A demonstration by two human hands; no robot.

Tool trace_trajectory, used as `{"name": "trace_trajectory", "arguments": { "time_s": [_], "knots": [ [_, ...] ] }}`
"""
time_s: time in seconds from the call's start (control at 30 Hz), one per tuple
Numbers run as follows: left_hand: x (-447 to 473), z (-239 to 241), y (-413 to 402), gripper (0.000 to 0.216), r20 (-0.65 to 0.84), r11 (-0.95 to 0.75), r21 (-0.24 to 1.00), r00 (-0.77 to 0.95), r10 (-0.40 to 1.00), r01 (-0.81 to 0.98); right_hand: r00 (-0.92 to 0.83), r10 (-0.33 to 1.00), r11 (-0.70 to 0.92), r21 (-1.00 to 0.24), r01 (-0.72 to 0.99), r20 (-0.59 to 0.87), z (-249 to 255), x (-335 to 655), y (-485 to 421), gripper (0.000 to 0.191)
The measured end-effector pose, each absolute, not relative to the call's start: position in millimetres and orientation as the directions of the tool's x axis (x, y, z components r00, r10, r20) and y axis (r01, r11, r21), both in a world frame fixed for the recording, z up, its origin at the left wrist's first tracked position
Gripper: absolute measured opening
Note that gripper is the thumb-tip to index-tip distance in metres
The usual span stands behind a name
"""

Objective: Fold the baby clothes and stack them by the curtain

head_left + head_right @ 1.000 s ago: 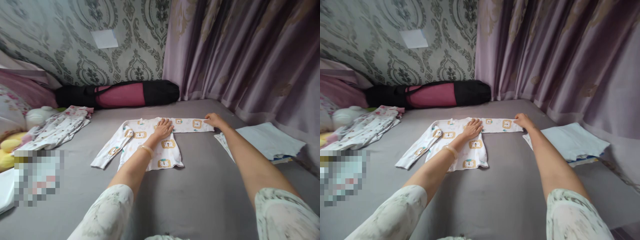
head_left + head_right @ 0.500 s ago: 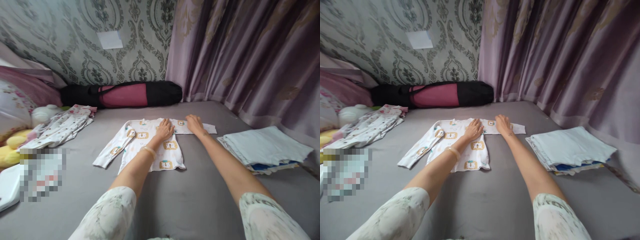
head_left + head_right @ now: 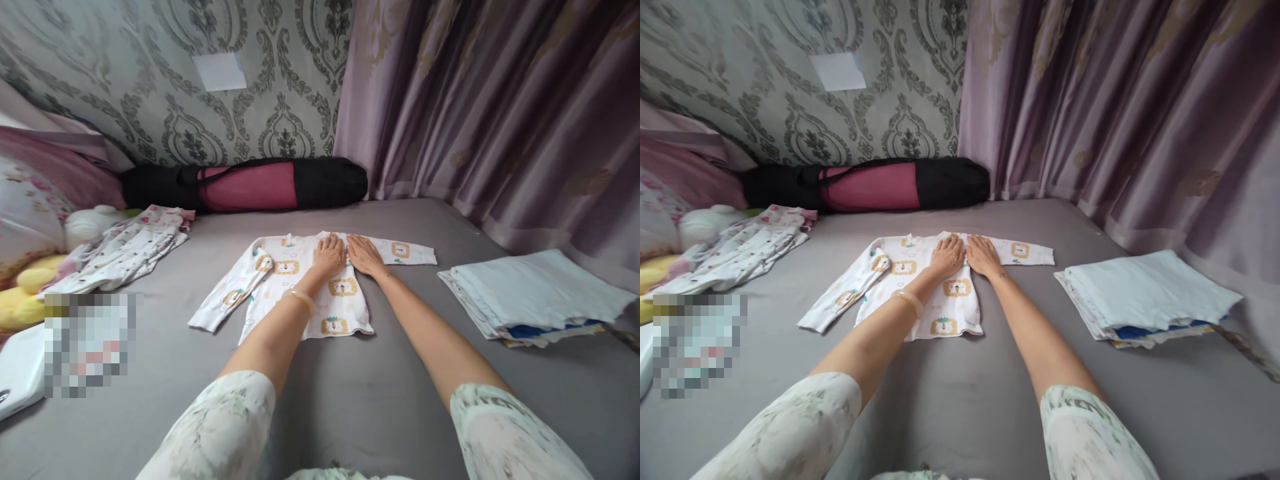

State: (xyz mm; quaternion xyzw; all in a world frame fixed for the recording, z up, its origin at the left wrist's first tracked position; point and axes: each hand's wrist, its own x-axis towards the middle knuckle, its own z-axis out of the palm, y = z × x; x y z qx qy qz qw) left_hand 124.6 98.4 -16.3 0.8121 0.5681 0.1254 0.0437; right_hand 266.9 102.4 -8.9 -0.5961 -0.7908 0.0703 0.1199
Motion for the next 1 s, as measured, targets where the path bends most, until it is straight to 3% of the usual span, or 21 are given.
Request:
{"name": "trace_trajectory", "arguments": {
  "time_s": [0.1,0.2,0.33,0.4,0.53,0.63,0.77,0.9,1.0],
  "knots": [
    [121.2,-7.8,98.2,0.05,0.072,-0.355,0.25,0.349,0.935,0.901,-0.257,0.963,0.269,-0.277,0.922,0.079,-7.6,267.3,102.1,0.051],
    [114.8,10.9,83.8,0.043,0.004,-0.383,0.319,0.402,0.915,0.867,-0.255,0.965,0.26,-0.383,0.886,0.065,0.0,270.1,105.8,0.049],
    [106.6,44.4,26.0,0.043,0.144,-0.612,0.411,0.615,0.775,0.676,-0.201,0.966,0.257,-0.577,0.776,0.161,12.0,283.0,108.0,0.042],
    [106.2,57.0,-13.0,0.046,0.197,-0.753,0.377,0.748,0.634,0.539,-0.189,0.954,0.293,-0.594,0.749,0.232,14.6,290.1,103.7,0.036],
    [114.7,64.3,-73.0,0.042,0.043,-0.873,0.198,0.886,0.462,0.446,-0.299,0.917,0.398,-0.564,0.723,0.263,12.4,296.6,85.5,0.025],
    [124.4,57.7,-87.3,0.033,-0.012,-0.876,0.081,0.879,0.476,0.476,-0.335,0.912,0.409,-0.527,0.745,0.236,9.3,296.1,72.3,0.026],
    [135.0,46.0,-83.7,0.021,0.023,-0.84,-0.033,0.841,0.541,0.542,-0.375,0.906,0.423,-0.473,0.773,0.198,7.2,294.9,64.5,0.033],
    [140.5,42.3,-80.0,0.02,0.029,-0.801,-0.051,0.803,0.596,0.596,-0.393,0.897,0.442,-0.434,0.785,0.202,5.7,294.9,64.9,0.036],
    [141.9,43.3,-80.5,0.02,0.041,-0.748,0.008,0.747,0.664,0.664,-0.406,0.892,0.452,-0.418,0.788,0.199,4.7,295.0,66.7,0.035]
  ]
}}
